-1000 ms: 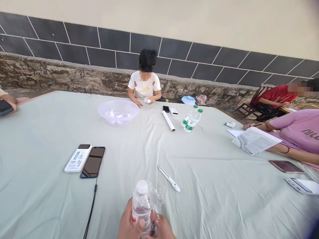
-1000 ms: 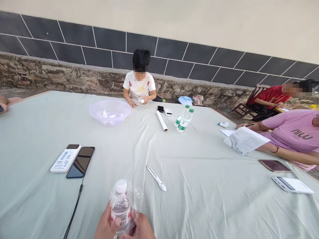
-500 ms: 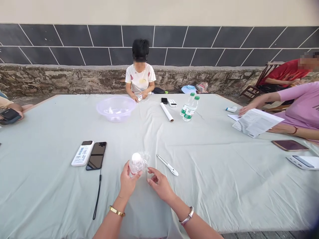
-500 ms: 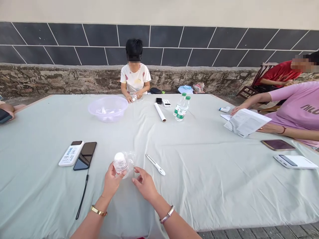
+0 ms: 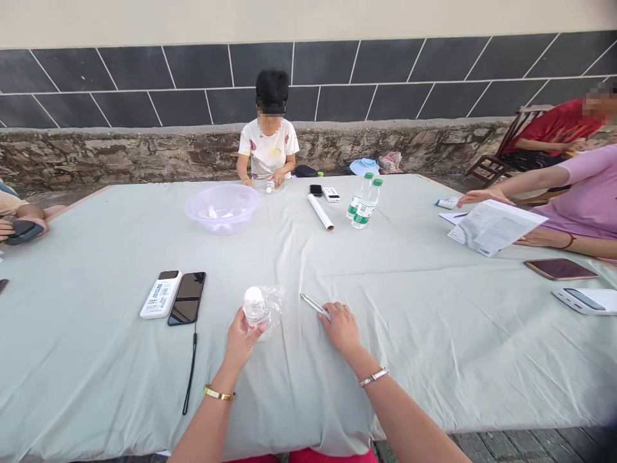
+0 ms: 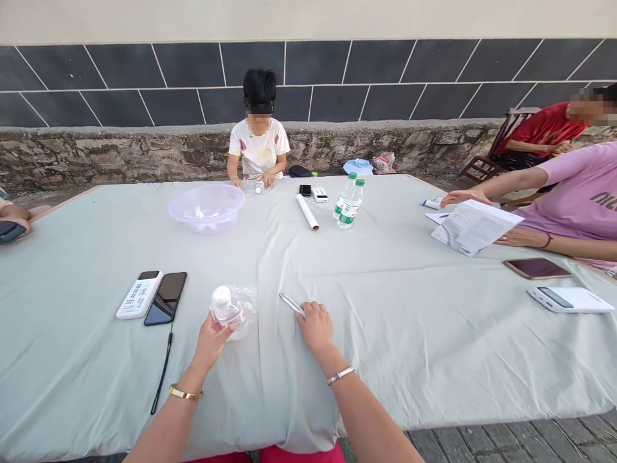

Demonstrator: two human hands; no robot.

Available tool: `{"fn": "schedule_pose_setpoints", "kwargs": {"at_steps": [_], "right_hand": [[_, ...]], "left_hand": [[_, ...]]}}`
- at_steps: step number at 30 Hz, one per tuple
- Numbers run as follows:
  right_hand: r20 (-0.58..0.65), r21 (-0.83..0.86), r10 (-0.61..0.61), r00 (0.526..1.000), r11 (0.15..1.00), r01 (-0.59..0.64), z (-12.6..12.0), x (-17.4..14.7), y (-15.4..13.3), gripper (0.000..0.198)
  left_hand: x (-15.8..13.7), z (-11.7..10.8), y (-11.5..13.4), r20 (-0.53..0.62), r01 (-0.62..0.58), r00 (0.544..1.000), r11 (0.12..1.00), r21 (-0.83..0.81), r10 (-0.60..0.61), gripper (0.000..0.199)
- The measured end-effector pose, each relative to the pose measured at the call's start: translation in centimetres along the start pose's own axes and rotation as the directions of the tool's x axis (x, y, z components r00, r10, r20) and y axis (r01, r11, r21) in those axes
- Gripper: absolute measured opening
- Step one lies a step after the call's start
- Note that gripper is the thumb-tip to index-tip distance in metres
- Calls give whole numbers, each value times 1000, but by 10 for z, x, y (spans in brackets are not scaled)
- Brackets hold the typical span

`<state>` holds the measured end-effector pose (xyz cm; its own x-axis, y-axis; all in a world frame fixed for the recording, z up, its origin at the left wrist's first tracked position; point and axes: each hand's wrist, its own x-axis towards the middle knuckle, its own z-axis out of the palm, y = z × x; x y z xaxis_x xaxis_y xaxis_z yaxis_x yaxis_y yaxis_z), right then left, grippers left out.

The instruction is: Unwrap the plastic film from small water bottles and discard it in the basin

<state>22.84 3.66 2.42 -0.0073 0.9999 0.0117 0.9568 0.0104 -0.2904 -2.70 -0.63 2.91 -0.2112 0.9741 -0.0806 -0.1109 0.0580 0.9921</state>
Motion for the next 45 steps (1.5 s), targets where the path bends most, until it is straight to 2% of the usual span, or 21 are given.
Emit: {"fn": "schedule_pose_setpoints", "kwargs": {"at_steps": [2,5,7,10,13,15,18,20,21,24,26,29,33,36,38,39,40,42,45], "right_hand": [[-22,68,21,1000,997,-19,-3,-7,0,16],[-97,310,39,995,951,-7,-18,-18,-12,21],[-175,445,-17,984,891,95,-33,-22,-30,24],[-251,500,-152,956,825,262,-51,-22,-61,23],[-161,497,-304,939,797,343,-57,-30,-73,19],[-84,519,-396,915,766,379,-55,-41,-66,18],[-68,558,-461,885,718,417,-50,-49,-42,19],[-72,559,-439,896,726,401,-43,-41,-29,18],[-72,553,-396,915,748,367,-38,-34,-24,18],[-98,495,-142,985,852,172,-20,-2,-15,21],[-133,409,34,991,912,24,-7,18,-11,23],[-164,256,165,973,959,-119,8,36,-3,24],[-202,154,171,964,978,-141,13,30,2,27],[-300,247,121,946,968,-45,12,11,-17,33],[-233,419,28,972,905,75,14,-6,-41,29],[-151,523,-37,988,845,111,16,-14,-55,29],[-70,606,-88,994,787,112,18,-22,-69,32],[10,688,-108,994,722,72,22,-34,-93,35],[-4,739,-78,997,672,56,25,-41,-111,35]], "left_hand": [[4,-2,3,28,-18,999,998,-65,20,59],[8,-2,7,15,-2,1000,990,-138,4,58],[10,-1,8,15,29,1000,985,-168,-26,57],[10,-1,8,10,83,996,973,-217,-83,56],[11,-3,6,-10,136,989,951,-279,-145,57],[12,-5,5,-31,168,982,930,-327,-188,57],[14,-8,5,-68,196,969,904,-379,-238,56],[15,-7,7,-86,203,962,893,-401,-257,55],[15,-7,8,-88,209,960,889,-408,-266,55],[12,-2,13,-57,243,955,877,-414,-291,53],[10,3,16,-26,259,955,874,-411,-295,53],[7,10,17,3,274,955,874,-401,-298,53],[6,17,12,-21,288,949,891,-352,-315,50],[5,20,5,-20,284,952,909,-304,-304,48],[3,22,3,-33,263,959,925,-276,-282,48],[1,23,3,-51,247,962,935,-255,-268,48],[0,24,3,-75,232,964,945,-229,-255,48],[-3,25,5,-114,210,966,961,-180,-232,48],[-5,24,6,-131,201,966,965,-168,-224,49]]}}
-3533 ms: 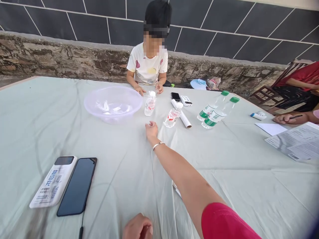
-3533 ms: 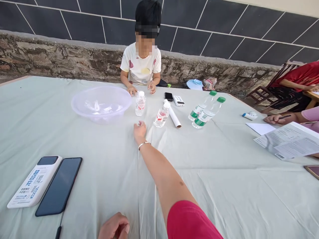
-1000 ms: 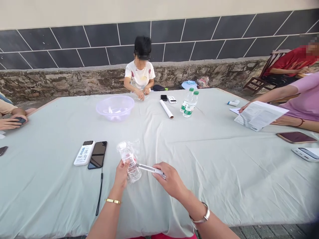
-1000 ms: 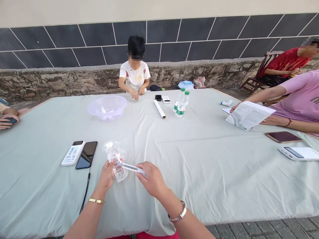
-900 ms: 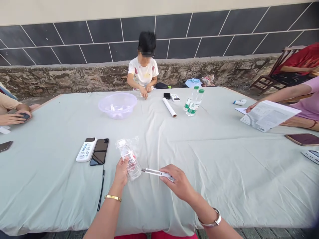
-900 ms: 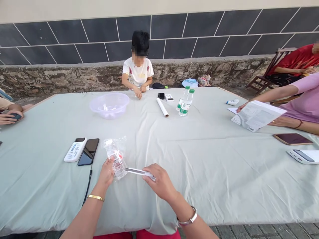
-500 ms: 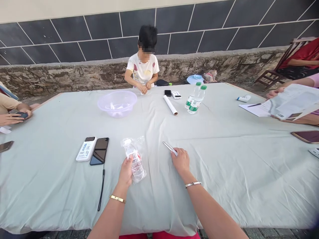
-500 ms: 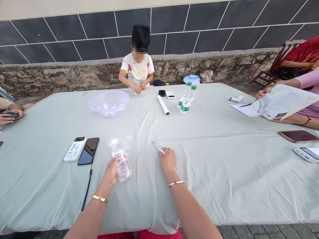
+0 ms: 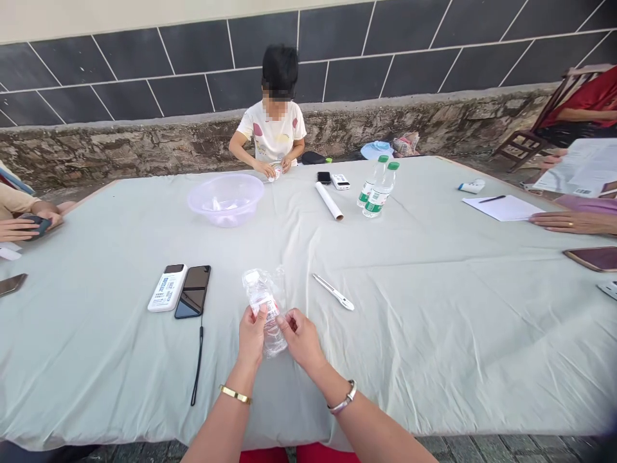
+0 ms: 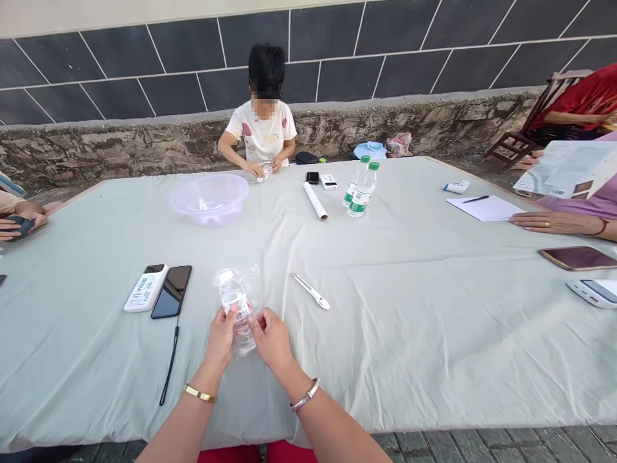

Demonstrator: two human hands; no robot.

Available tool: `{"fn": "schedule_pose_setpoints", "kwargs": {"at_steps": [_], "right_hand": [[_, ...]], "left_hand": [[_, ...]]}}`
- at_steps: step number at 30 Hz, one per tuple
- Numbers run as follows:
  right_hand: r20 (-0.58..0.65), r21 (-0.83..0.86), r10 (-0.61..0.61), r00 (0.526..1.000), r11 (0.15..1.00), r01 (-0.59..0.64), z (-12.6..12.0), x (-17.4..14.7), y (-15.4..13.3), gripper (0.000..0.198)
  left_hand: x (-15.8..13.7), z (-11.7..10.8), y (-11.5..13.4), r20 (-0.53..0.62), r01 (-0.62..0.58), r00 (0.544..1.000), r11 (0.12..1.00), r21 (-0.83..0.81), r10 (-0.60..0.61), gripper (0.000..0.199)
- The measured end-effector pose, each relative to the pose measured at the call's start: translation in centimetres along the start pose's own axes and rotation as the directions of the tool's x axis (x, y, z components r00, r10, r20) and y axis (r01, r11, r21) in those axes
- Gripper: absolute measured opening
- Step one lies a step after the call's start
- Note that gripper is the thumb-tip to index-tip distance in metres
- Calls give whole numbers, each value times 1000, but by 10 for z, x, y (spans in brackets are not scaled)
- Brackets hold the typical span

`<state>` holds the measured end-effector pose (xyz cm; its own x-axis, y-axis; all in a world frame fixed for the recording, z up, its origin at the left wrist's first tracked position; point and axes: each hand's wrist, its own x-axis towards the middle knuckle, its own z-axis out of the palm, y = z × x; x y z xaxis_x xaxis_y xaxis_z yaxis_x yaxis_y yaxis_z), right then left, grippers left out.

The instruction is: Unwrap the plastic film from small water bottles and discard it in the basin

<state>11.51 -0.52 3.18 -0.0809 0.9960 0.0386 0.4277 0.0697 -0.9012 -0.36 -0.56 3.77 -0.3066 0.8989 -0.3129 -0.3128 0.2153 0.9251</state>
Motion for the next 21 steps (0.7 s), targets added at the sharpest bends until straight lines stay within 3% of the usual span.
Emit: {"fn": "schedule_pose_setpoints", "kwargs": {"at_steps": [3,6,9,14,19,21], "right_hand": [[-20,123,11,1000,992,-9,1,1,1,37],[-21,283,137,990,951,-125,-2,2,6,38],[-5,406,250,968,886,-226,-5,1,8,42],[29,476,331,943,825,-304,-11,7,6,46],[-9,498,368,930,808,-315,-22,13,7,45],[-7,514,335,942,809,-284,-27,11,6,42]], "left_hand": [[0,-4,-2,22,53,998,995,-82,-52,51],[0,-9,-3,55,122,992,971,-206,-113,53],[0,-15,-3,15,166,985,942,-292,-169,59],[1,-24,4,49,167,986,926,-337,-160,57],[1,-29,12,180,359,933,823,-439,-311,49],[2,-30,13,188,382,924,800,-462,-333,47]]}}
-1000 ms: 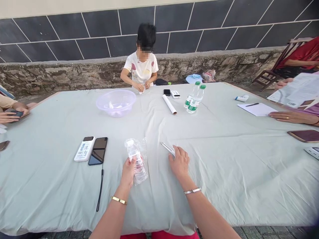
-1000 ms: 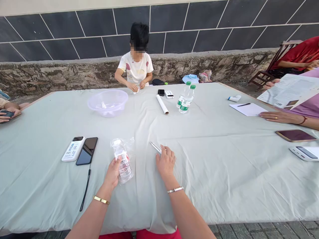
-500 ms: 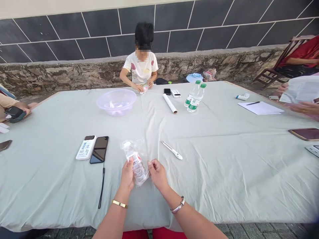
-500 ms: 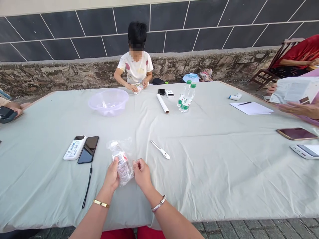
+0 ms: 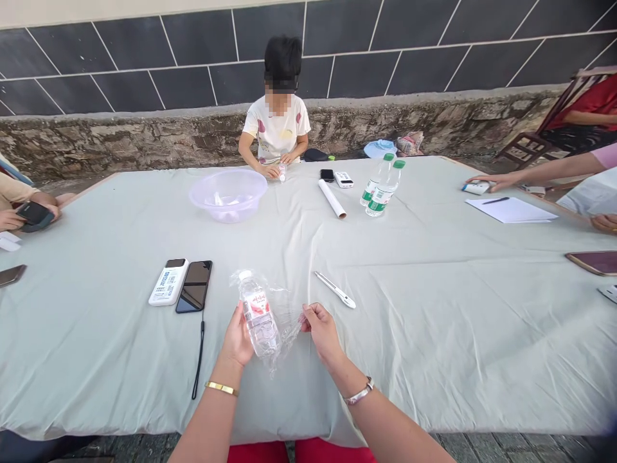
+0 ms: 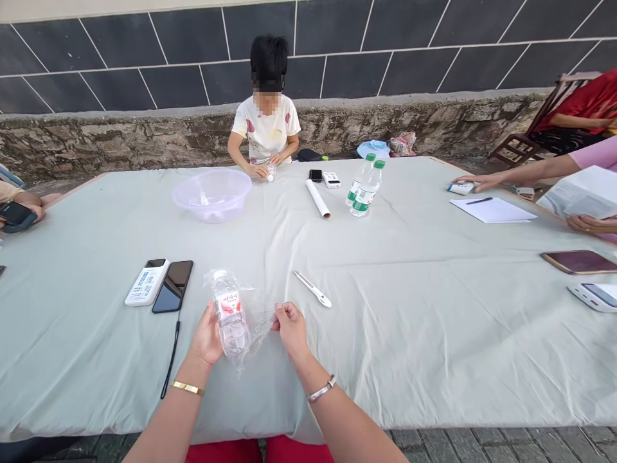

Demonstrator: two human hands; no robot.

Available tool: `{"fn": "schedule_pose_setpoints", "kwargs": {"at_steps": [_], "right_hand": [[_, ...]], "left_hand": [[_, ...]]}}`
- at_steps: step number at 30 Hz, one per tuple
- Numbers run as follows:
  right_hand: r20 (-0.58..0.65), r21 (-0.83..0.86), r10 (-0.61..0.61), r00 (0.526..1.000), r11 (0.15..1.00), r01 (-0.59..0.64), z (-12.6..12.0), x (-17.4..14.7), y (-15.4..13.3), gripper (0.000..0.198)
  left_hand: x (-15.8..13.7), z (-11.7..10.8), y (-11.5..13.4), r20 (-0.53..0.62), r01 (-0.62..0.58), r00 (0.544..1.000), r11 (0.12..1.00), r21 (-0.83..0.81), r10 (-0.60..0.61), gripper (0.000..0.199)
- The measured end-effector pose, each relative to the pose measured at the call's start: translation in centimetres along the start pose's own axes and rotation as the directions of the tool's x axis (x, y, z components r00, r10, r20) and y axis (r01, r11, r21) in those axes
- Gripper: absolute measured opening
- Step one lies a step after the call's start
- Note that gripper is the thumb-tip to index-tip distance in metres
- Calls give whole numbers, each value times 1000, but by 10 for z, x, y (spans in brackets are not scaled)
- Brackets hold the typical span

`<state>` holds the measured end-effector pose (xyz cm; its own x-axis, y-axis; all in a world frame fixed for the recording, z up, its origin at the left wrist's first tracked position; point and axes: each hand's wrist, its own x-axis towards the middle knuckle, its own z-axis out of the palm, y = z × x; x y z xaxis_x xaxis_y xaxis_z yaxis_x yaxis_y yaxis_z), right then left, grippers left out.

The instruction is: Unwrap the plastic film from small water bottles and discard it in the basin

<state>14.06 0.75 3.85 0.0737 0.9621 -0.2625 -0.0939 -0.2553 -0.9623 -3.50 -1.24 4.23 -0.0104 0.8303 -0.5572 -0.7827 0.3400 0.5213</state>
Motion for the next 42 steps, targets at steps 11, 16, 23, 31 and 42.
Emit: {"fn": "schedule_pose_setpoints", "kwargs": {"at_steps": [11,16,23,31,42], "right_hand": [[67,38,-40,997,999,37,-10,-12,-5,29],[-51,53,3,999,999,-1,-22,-8,1,28],[-124,4,116,986,993,-116,-32,-1,3,25],[-133,-15,115,985,993,-118,-31,1,4,23],[-157,-296,12,988,953,-59,-37,3,9,27]], "left_hand": [[1,9,3,-12,-80,996,909,410,93,49],[2,9,8,-28,-85,994,920,384,103,49],[2,-5,11,11,74,997,982,173,-77,35],[-6,-12,23,-22,77,997,975,208,-74,36],[-1,-18,20,16,-67,997,837,543,70,55]]}}
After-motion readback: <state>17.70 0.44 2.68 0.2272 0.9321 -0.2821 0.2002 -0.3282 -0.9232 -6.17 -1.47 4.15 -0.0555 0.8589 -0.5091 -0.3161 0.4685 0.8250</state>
